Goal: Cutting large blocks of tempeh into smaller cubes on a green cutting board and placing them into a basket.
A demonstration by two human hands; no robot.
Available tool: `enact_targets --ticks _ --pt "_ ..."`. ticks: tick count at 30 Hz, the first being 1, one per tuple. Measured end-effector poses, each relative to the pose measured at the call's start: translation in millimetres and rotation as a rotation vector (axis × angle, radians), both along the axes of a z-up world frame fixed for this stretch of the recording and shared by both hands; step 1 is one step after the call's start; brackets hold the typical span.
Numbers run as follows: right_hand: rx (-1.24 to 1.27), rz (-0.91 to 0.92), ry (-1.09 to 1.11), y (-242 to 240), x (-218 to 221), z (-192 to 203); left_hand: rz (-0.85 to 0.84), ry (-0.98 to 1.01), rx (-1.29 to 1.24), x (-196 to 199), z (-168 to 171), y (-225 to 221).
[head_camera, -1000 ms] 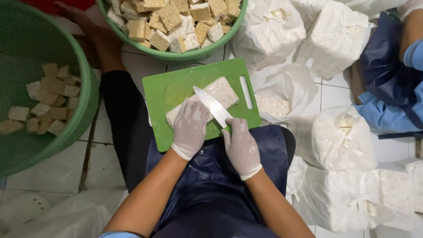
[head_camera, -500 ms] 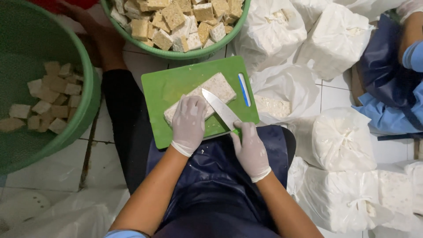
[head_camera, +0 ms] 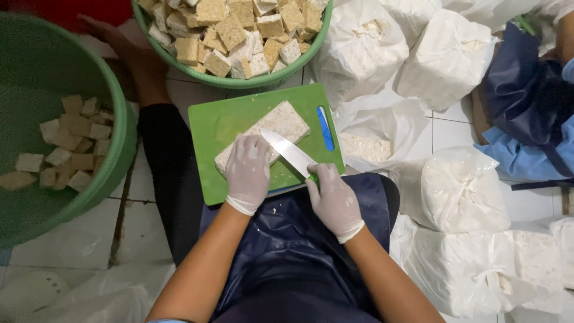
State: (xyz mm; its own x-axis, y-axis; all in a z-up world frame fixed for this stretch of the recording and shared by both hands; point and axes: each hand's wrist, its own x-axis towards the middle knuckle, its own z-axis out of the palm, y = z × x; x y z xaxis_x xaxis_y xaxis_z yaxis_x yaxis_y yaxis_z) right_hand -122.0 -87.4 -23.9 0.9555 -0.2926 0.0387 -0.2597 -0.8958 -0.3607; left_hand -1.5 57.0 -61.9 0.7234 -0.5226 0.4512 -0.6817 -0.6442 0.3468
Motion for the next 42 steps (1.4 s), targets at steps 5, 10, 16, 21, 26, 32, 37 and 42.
enact_targets --ticks 5,10,16,21,26,32,37,42 --pt "0.08 0.067 -0.008 -4.5 12.6 -0.7 -0.035 -0.004 0.012 -9.5 3.8 6.0" --pt "-0.198 0.242 0.058 -32.6 5.9 -4.5 -0.069 0.003 0.076 -16.5 1.7 17.6" --pt "-0.279 0.229 -0.034 -41.9 -8.8 -3.8 -0.085 -0.053 0.064 -16.9 5.5 18.1" --pt "-0.231 0.268 -0.063 -24.0 9.8 -8.2 -0.105 -0.09 0.052 -16.3 -14.1 18.8" --pt "-0.21 0.221 -0.028 -44.9 -5.3 -10.0 -0.125 -0.107 0.052 -16.8 -2.3 25.5" --pt "-0.13 0.115 0.024 -38.7 -10.0 -0.9 -0.138 -0.125 0.048 -16.6 -9.6 21.7" --pt "-0.105 0.18 -0.002 -26.4 8.0 -4.4 -0.142 -0.135 0.035 -15.9 -11.5 24.2" --pt "-0.204 0.11 -0.019 -57.3 -12.3 -5.6 -0.159 -0.124 0.031 -15.9 3.5 26.0"
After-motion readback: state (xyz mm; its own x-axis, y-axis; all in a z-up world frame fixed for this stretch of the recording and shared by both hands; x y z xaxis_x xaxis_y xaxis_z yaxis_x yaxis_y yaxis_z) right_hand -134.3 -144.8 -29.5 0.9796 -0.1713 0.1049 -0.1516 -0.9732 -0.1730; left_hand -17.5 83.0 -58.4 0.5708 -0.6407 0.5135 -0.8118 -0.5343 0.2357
